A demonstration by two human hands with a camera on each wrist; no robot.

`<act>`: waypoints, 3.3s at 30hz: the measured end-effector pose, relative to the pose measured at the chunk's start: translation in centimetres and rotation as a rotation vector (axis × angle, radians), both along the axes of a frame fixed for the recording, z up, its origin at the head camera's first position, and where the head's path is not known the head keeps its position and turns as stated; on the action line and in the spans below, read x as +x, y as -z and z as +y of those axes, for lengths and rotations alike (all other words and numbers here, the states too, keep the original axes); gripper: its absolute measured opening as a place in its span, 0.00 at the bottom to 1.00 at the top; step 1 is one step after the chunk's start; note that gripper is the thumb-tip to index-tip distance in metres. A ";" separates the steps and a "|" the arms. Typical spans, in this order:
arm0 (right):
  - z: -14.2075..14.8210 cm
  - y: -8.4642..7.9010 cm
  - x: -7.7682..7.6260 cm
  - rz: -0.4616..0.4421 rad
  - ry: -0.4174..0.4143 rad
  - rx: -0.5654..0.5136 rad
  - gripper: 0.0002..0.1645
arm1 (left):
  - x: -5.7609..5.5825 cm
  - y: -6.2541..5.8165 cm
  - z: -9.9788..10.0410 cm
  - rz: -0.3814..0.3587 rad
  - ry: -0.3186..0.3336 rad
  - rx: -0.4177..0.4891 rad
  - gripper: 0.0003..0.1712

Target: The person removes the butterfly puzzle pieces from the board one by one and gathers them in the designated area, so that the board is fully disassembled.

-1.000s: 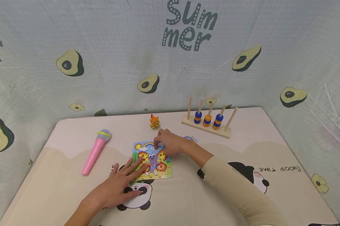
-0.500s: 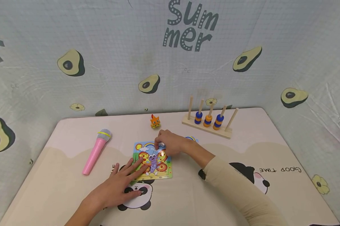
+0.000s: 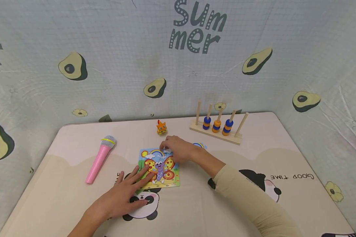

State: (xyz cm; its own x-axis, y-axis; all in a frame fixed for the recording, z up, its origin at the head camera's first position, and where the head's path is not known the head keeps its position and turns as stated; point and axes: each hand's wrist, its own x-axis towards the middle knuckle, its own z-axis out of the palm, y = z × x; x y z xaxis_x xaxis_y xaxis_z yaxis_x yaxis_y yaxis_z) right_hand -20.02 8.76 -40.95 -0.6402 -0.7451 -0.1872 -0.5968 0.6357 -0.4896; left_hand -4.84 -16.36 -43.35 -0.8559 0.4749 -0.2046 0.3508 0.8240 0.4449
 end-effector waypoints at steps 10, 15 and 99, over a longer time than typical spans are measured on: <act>0.4 -0.1 0.1 0.015 0.018 -0.029 0.28 | -0.2 0.2 0.2 0.000 0.007 -0.005 0.46; 1.0 -0.2 0.0 0.039 0.019 -0.065 0.28 | -0.2 0.1 0.4 -0.003 0.009 -0.001 0.46; 14.2 0.3 -0.3 0.141 0.274 0.048 0.27 | 0.2 -0.1 0.2 -0.005 0.000 -0.022 0.46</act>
